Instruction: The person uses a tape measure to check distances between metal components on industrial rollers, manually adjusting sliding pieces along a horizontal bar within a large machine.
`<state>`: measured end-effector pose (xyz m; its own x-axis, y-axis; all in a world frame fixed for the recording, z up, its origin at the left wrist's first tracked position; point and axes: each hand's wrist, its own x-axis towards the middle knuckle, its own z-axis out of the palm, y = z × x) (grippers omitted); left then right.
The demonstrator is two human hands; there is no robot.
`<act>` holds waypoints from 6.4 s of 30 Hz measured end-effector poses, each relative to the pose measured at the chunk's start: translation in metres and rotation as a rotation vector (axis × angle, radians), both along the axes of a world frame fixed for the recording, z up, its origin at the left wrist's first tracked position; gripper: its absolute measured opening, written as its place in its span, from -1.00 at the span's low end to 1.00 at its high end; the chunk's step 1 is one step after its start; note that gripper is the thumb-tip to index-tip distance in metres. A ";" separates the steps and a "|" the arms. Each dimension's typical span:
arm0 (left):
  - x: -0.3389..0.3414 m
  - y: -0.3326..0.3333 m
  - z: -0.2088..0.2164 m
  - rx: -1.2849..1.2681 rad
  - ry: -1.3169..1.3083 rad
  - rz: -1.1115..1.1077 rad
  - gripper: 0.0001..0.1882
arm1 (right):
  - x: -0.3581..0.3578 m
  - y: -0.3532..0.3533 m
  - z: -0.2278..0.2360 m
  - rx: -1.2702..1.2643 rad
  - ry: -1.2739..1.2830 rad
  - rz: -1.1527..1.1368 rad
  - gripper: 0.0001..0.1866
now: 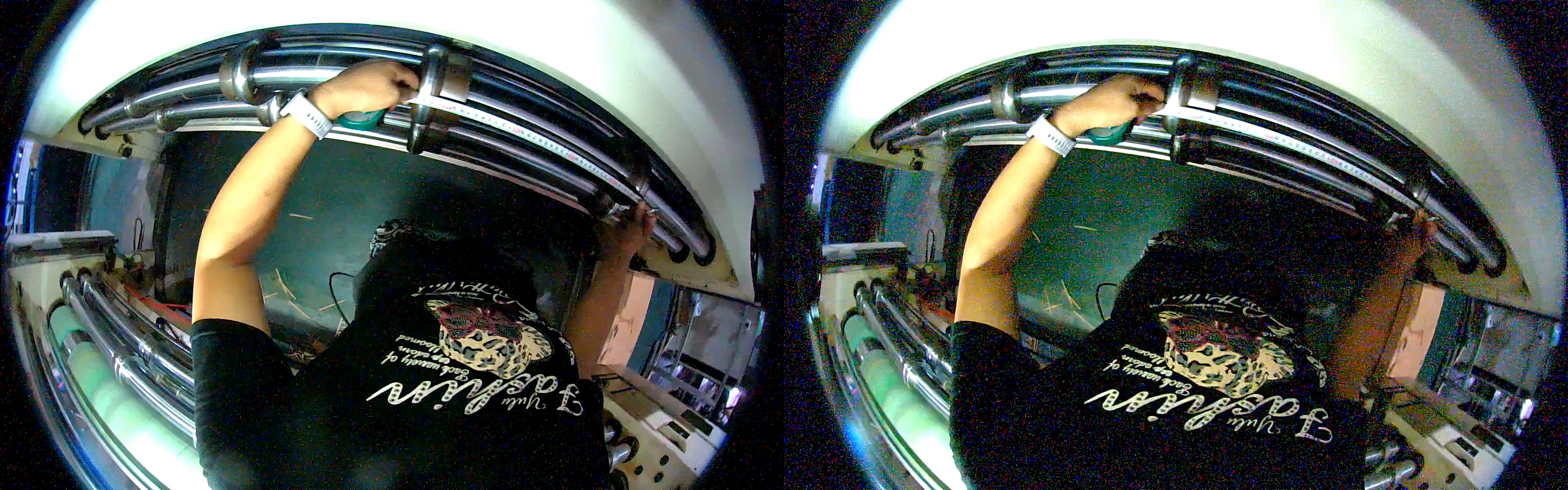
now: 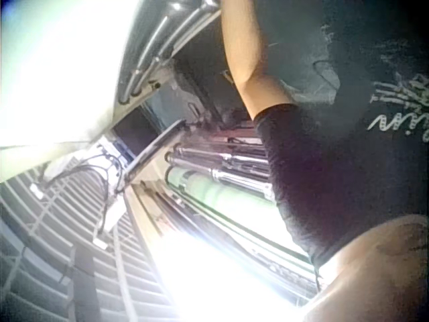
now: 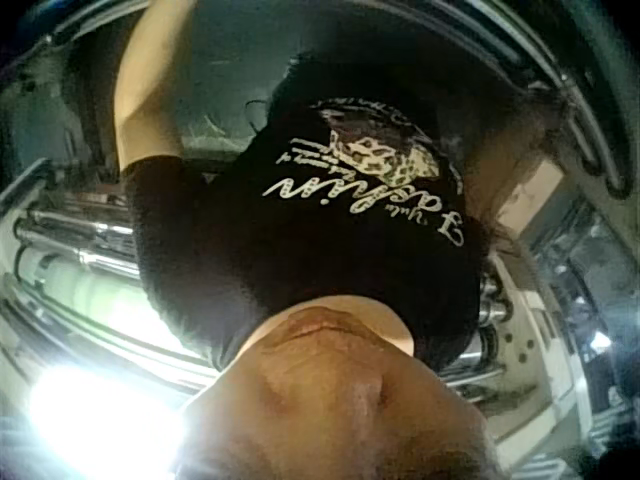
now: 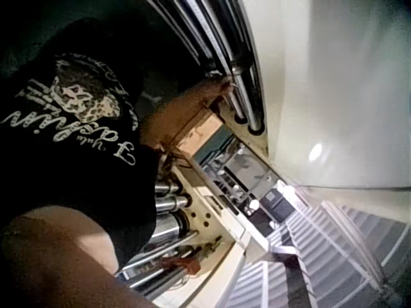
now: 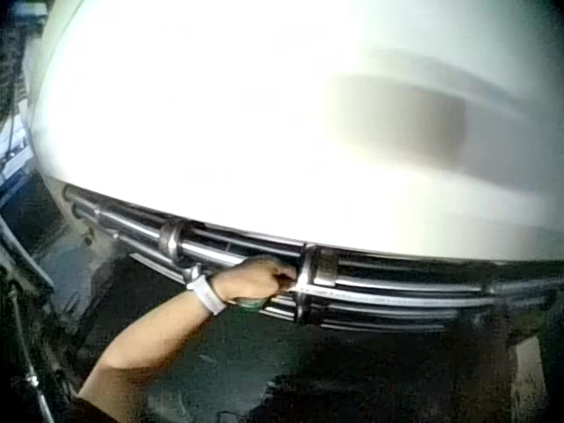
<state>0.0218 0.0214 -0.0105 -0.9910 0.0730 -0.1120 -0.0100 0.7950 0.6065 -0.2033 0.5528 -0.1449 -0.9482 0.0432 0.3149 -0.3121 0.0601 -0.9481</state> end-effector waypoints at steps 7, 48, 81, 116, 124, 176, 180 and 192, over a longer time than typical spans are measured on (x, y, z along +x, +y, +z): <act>-0.001 0.004 0.004 0.019 0.020 0.016 -0.81 | 0.007 -0.003 0.023 -0.279 -0.208 0.069 -0.89; 0.049 0.011 0.006 0.073 0.122 0.177 -0.80 | 0.042 -0.027 0.049 0.078 -0.065 0.020 -0.82; 0.000 0.011 0.009 -0.134 0.195 0.181 -0.72 | 0.003 0.032 0.077 1.757 0.998 -0.134 -0.59; -0.053 0.015 -0.002 -0.756 0.461 -0.370 -0.83 | -0.048 0.040 0.050 0.938 0.190 -0.038 -0.58; -0.013 0.024 -0.007 -0.140 0.099 0.181 -0.74 | -0.011 0.009 0.041 0.609 0.410 -0.109 -0.91; 0.195 0.164 -0.096 0.261 -0.517 0.682 -0.80 | 0.050 -0.049 -0.002 0.061 -0.448 0.199 -0.26; 0.201 0.160 -0.079 0.147 -0.457 0.620 -0.78 | 0.065 -0.122 0.019 -0.634 -0.754 -0.214 -0.30; 0.213 0.117 -0.103 0.100 -0.659 0.518 -0.77 | 0.067 -0.124 0.035 -0.962 -0.915 -0.153 -0.43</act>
<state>0.2351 0.1380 -0.1131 -0.6363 -0.3326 -0.6961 -0.7350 0.5354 0.4161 -0.1359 0.4292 -0.1097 -0.7658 0.0116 -0.6430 0.4044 -0.7688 -0.4954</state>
